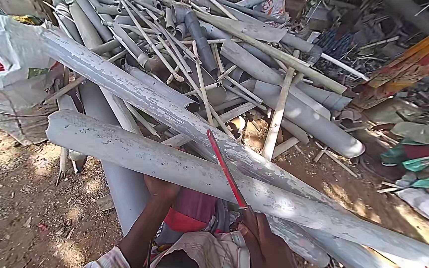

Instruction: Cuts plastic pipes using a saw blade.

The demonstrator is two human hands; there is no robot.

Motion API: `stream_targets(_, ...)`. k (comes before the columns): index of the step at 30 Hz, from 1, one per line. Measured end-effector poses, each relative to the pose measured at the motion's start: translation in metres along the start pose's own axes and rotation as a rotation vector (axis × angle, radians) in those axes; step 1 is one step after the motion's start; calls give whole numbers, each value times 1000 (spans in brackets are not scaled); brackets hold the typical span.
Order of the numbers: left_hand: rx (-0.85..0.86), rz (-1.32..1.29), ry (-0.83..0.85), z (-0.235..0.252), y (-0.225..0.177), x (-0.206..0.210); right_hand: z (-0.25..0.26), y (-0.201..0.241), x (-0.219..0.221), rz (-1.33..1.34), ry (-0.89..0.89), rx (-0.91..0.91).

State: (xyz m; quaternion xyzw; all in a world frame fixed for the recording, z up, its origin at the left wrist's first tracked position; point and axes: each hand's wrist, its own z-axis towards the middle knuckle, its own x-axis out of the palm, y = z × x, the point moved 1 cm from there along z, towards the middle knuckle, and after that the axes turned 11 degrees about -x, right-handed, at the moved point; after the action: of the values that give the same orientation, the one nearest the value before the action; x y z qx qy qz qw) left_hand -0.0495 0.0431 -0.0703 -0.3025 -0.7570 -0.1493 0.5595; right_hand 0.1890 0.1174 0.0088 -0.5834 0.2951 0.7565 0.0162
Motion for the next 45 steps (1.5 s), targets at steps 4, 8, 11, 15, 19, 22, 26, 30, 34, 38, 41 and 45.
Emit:
stream_targets(4,8,10,10,-2,0,-2,-5,4,-27,206,-440,-215)
stream_targets(8,9,9,19,-2,0,-3,-5,-13,14,-51,-225,-149)
stream_targets(11,16,0,6,-2,1,0,-2,-2,-2,64,-74,-85)
stream_targets(15,14,2,-18,-4,1,1,-3,4,-26,256,-491,-278)
stream_targets(19,12,7,-34,-5,2,2,-7,-8,7,-7,-70,-43)
stream_targets(22,12,5,-37,-3,2,2,-4,-7,0,43,-107,-3)
stream_targets(26,16,6,-21,-3,3,0,-3,-7,-8,66,-470,-249)
stream_targets(30,-16,23,94,-2,-1,-7,-5,-28,31,-178,-185,-93)
stream_targets(34,-72,-6,308,10,-7,-29,-4,-54,-18,-64,294,486)
stream_targets(38,-74,-47,411,18,-9,-35,-42,-151,-48,-125,193,883)
stream_targets(41,-106,-92,460,15,-6,-38,-72,-205,-59,-136,121,1024)
stream_targets(45,-72,-14,476,17,-8,-46,-66,-161,-36,-86,45,866)
